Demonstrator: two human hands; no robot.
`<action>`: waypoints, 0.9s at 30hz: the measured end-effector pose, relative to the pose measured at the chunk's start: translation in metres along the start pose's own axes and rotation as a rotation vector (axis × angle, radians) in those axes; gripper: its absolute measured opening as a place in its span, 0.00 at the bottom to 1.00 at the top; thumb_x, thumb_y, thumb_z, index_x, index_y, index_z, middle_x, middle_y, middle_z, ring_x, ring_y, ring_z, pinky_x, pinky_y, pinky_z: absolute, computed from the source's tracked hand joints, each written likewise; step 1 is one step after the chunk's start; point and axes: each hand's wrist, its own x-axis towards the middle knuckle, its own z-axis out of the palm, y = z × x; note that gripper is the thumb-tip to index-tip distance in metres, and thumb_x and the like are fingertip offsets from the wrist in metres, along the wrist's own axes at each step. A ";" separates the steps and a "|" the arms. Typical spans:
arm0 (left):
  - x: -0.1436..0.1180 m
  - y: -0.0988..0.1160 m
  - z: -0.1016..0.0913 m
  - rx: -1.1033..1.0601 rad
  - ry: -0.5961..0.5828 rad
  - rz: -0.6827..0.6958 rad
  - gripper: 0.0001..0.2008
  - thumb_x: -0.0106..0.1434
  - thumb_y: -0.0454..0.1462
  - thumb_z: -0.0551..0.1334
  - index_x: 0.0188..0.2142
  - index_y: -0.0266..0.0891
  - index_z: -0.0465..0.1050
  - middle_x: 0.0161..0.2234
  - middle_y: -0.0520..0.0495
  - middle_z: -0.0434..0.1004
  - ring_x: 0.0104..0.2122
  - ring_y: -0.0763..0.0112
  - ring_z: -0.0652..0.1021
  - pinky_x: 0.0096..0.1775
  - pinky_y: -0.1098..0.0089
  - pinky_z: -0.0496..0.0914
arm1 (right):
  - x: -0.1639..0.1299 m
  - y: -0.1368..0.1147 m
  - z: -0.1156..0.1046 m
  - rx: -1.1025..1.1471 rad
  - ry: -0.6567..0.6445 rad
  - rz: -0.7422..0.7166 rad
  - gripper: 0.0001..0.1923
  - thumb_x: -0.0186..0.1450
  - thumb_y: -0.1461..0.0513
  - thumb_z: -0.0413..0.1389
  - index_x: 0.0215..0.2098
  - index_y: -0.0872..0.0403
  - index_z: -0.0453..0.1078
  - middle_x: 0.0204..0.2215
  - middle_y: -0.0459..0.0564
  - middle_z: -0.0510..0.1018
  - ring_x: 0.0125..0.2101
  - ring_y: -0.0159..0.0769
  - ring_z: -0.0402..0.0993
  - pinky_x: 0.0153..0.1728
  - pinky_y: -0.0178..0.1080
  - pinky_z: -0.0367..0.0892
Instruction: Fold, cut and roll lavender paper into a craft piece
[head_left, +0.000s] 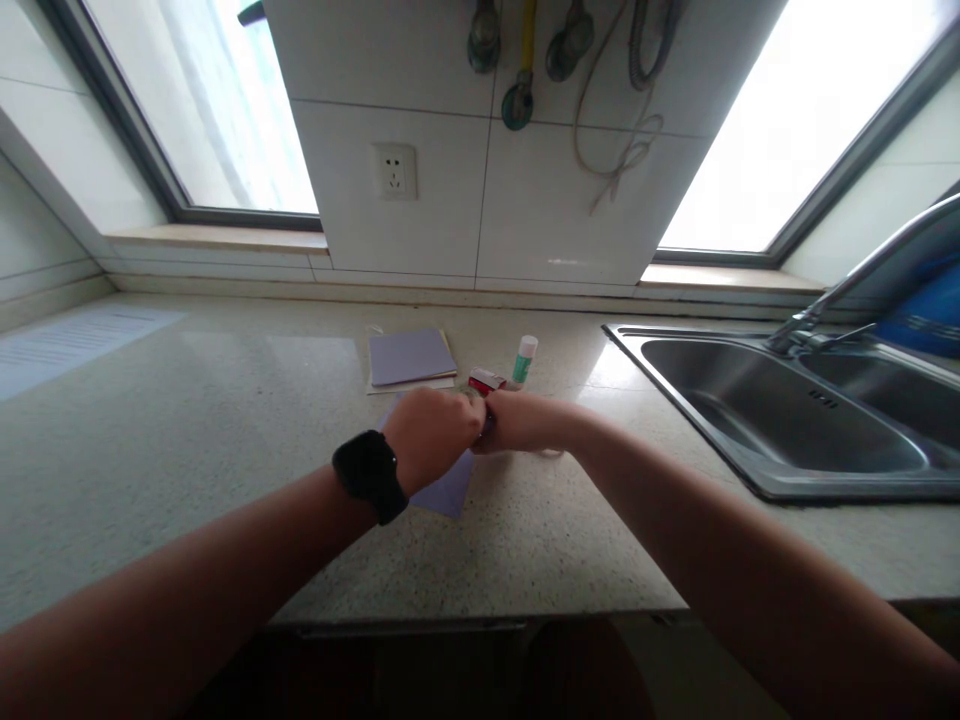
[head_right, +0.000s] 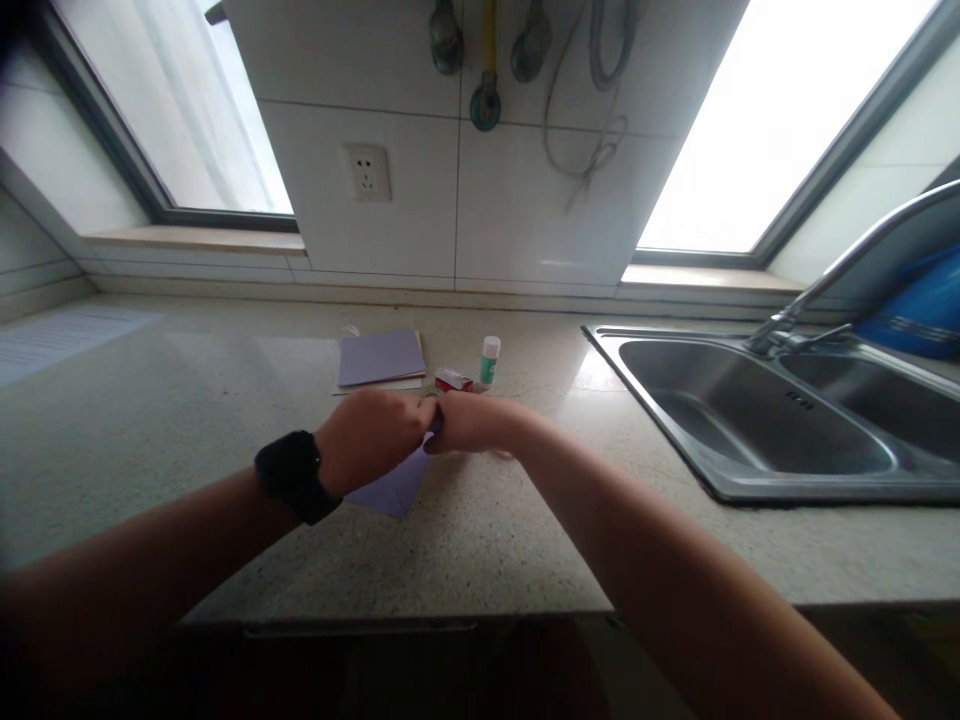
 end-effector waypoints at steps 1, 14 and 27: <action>0.000 0.001 -0.001 0.019 0.015 -0.030 0.15 0.69 0.28 0.49 0.42 0.31 0.75 0.36 0.32 0.81 0.36 0.51 0.81 0.34 0.60 0.70 | 0.001 0.000 0.000 -0.006 0.008 0.002 0.06 0.59 0.62 0.64 0.26 0.56 0.76 0.22 0.48 0.78 0.22 0.30 0.70 0.24 0.34 0.59; 0.023 -0.037 0.003 -0.323 -0.300 0.033 0.14 0.62 0.46 0.63 0.24 0.40 0.73 0.19 0.50 0.74 0.17 0.69 0.73 0.21 0.69 0.67 | -0.010 -0.017 -0.001 -0.338 0.312 -0.002 0.14 0.71 0.69 0.45 0.44 0.58 0.73 0.37 0.60 0.80 0.36 0.45 0.75 0.35 0.44 0.59; 0.010 -0.019 0.015 0.038 0.033 -0.047 0.18 0.70 0.31 0.48 0.40 0.33 0.78 0.35 0.31 0.80 0.36 0.48 0.81 0.35 0.56 0.70 | 0.005 -0.001 -0.008 -0.037 -0.205 0.017 0.15 0.70 0.56 0.58 0.27 0.54 0.74 0.18 0.46 0.75 0.16 0.28 0.67 0.19 0.32 0.64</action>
